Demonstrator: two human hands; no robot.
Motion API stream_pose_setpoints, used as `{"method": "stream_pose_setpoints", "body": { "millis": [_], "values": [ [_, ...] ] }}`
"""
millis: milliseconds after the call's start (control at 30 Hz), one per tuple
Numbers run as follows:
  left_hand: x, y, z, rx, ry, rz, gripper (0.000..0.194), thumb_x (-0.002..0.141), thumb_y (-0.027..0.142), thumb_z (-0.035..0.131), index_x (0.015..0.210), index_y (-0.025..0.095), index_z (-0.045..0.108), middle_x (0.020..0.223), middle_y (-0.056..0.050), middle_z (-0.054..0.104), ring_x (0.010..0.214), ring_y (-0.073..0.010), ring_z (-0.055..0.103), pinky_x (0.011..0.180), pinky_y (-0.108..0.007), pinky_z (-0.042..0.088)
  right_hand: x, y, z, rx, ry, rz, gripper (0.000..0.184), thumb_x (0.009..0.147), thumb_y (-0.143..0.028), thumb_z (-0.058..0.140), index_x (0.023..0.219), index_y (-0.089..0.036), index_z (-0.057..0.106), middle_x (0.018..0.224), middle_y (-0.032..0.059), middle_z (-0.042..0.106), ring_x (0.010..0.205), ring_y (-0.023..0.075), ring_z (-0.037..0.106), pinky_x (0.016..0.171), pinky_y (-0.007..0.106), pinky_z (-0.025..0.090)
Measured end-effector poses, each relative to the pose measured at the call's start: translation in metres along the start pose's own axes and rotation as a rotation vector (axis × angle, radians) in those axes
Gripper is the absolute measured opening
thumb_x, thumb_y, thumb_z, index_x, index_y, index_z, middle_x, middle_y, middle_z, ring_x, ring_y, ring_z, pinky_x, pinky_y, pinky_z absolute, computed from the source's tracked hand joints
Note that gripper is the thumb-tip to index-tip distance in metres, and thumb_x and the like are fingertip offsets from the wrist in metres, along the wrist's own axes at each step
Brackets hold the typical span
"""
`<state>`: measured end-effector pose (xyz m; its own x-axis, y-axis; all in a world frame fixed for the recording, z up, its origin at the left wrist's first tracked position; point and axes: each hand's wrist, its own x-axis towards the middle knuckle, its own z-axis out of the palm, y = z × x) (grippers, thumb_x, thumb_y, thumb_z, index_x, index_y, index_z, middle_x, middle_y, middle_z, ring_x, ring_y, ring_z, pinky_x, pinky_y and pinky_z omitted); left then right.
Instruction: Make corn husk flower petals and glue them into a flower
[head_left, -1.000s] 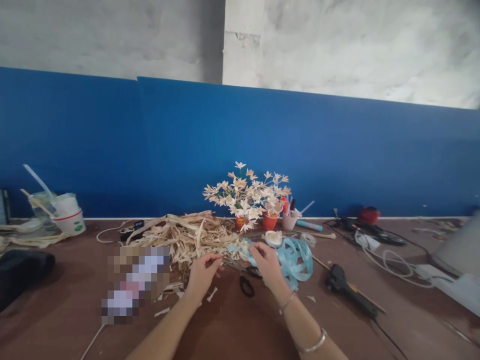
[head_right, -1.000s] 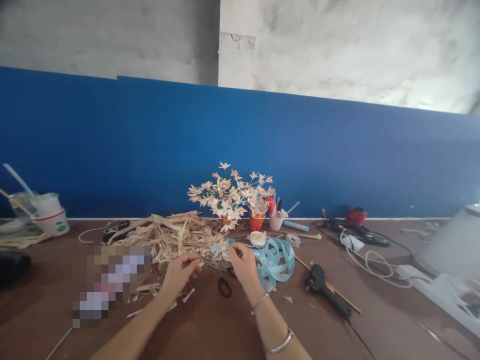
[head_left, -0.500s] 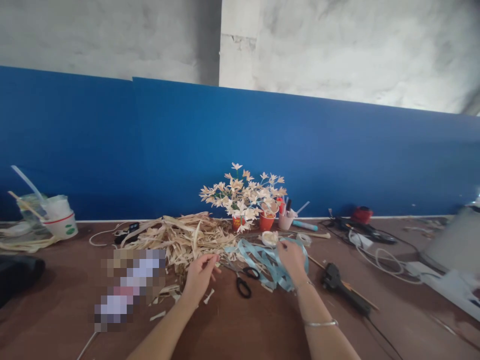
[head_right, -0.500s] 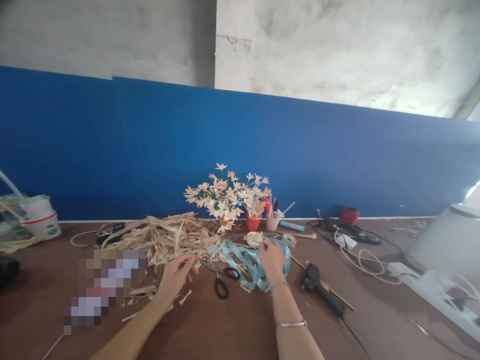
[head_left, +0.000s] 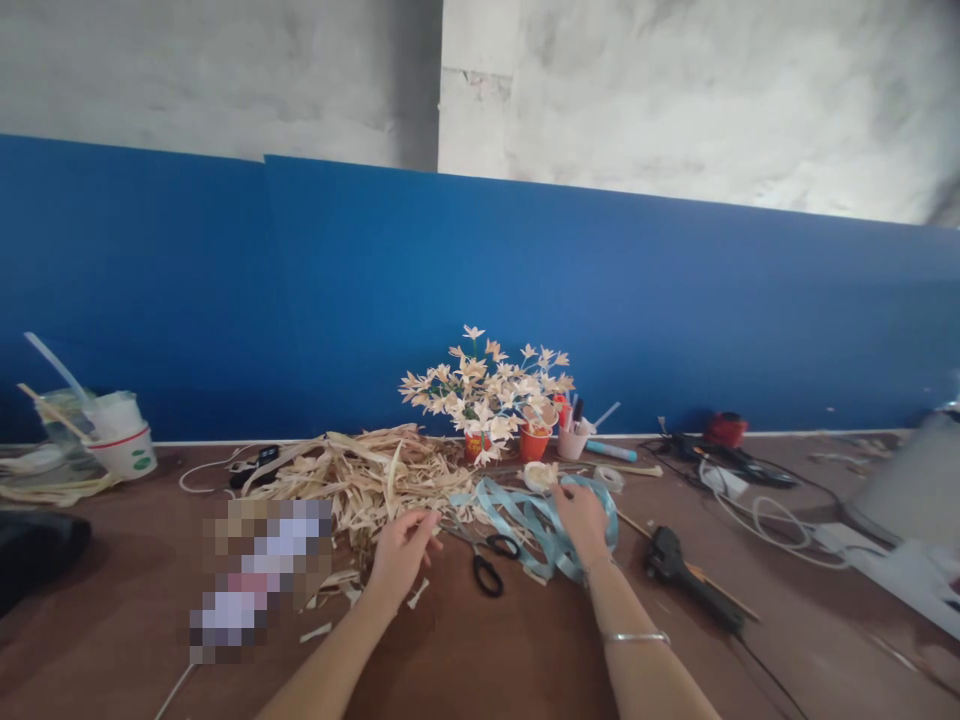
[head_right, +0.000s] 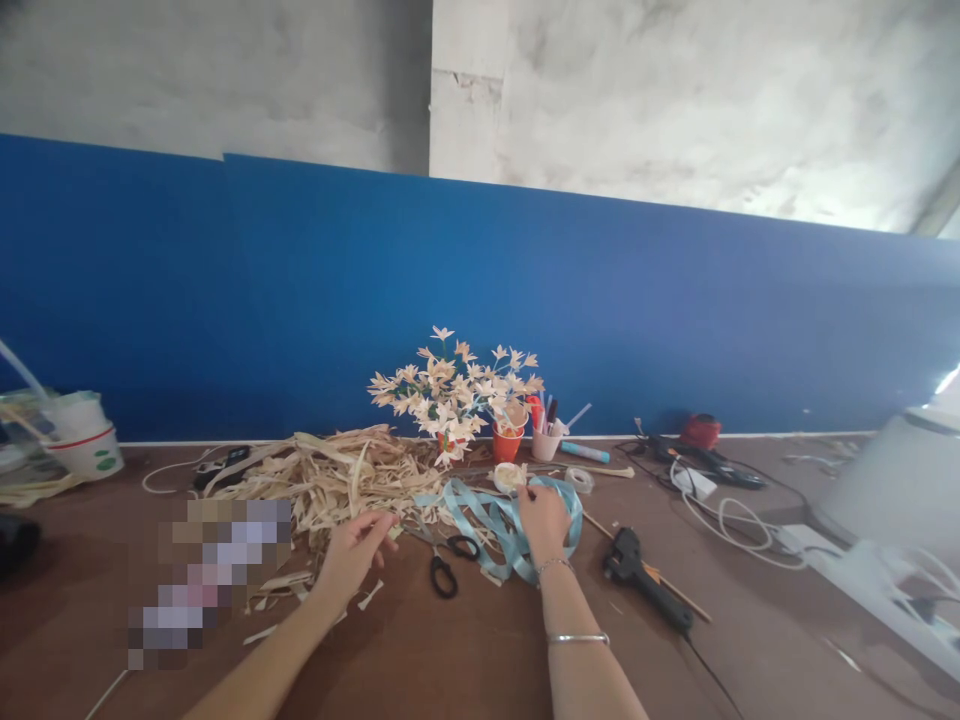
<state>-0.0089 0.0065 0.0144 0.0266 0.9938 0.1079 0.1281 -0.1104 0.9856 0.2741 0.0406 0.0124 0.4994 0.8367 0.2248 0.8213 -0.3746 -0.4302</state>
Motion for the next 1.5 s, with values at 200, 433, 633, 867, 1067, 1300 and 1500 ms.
{"method": "stream_pose_setpoints", "body": {
  "millis": [200,433,633,867,1067,1300,1500],
  "values": [
    [-0.002,0.005,0.001,-0.003,0.002,0.016,0.032,0.066,0.045,0.059,0.073,0.014,0.066,0.058,-0.001,0.063,0.043,-0.0125,0.053,0.041,-0.022,0.04,0.0,0.0,0.003,0.0,-0.01,-0.011,0.035,0.082,-0.04,0.043,0.088,-0.021,0.071,0.092,0.0103,0.067,0.082,0.022,0.061,0.065,0.028,0.039],
    [-0.002,0.003,0.001,0.012,-0.009,0.008,0.032,0.069,0.046,0.058,0.068,0.015,0.061,0.049,0.001,0.059,0.038,-0.0102,0.046,0.04,-0.021,0.036,-0.003,-0.001,-0.001,-0.014,-0.002,-0.018,0.036,0.082,-0.041,0.042,0.088,-0.021,0.071,0.095,0.0096,0.066,0.087,0.0237,0.059,0.068,0.03,0.039],
    [-0.001,-0.002,0.002,-0.043,-0.009,0.031,0.042,0.073,0.054,0.05,0.065,0.014,0.061,0.055,-0.002,0.06,0.041,-0.012,0.05,0.038,-0.021,0.034,-0.006,-0.001,-0.005,-0.016,0.035,-0.011,0.037,0.083,-0.039,0.039,0.089,-0.019,0.069,0.096,0.0104,0.065,0.089,0.0229,0.058,0.067,0.029,0.038],
    [-0.003,0.003,0.0,-0.042,-0.005,0.01,0.038,0.074,0.052,0.049,0.071,0.015,0.058,0.047,0.001,0.058,0.035,-0.0102,0.043,0.038,-0.021,0.031,-0.011,-0.008,-0.016,-0.007,0.154,-0.051,0.029,0.082,-0.032,0.043,0.088,-0.019,0.068,0.095,0.0086,0.065,0.091,0.0226,0.055,0.072,0.03,0.035],
    [-0.002,0.0,0.001,-0.016,-0.004,-0.011,0.029,0.068,0.046,0.057,0.07,0.017,0.054,0.044,0.003,0.055,0.033,-0.0091,0.041,0.037,-0.02,0.028,-0.032,-0.036,-0.021,0.007,0.186,-0.299,0.021,0.081,-0.028,0.047,0.079,-0.02,0.067,0.093,0.0056,0.063,0.092,0.0213,0.052,0.074,0.03,0.031],
    [-0.003,-0.002,0.0,0.016,-0.004,0.04,0.028,0.073,0.045,0.052,0.066,0.019,0.054,0.046,0.003,0.056,0.037,-0.0103,0.044,0.041,-0.02,0.032,-0.058,-0.058,-0.014,-0.096,-0.104,-0.553,0.021,0.081,-0.02,0.048,0.076,-0.021,0.068,0.091,0.0059,0.063,0.094,0.0194,0.051,0.076,0.028,0.029],
    [-0.001,-0.002,0.0,0.076,0.007,0.175,0.041,0.077,0.046,0.047,0.046,0.02,0.052,0.055,-0.002,0.058,0.057,-0.016,0.056,0.058,-0.025,0.043,-0.052,-0.051,-0.008,-0.277,-0.131,-0.474,0.024,0.08,-0.014,0.046,0.08,-0.02,0.069,0.097,0.0103,0.061,0.099,0.0249,0.05,0.075,0.033,0.031]
  ]
}}
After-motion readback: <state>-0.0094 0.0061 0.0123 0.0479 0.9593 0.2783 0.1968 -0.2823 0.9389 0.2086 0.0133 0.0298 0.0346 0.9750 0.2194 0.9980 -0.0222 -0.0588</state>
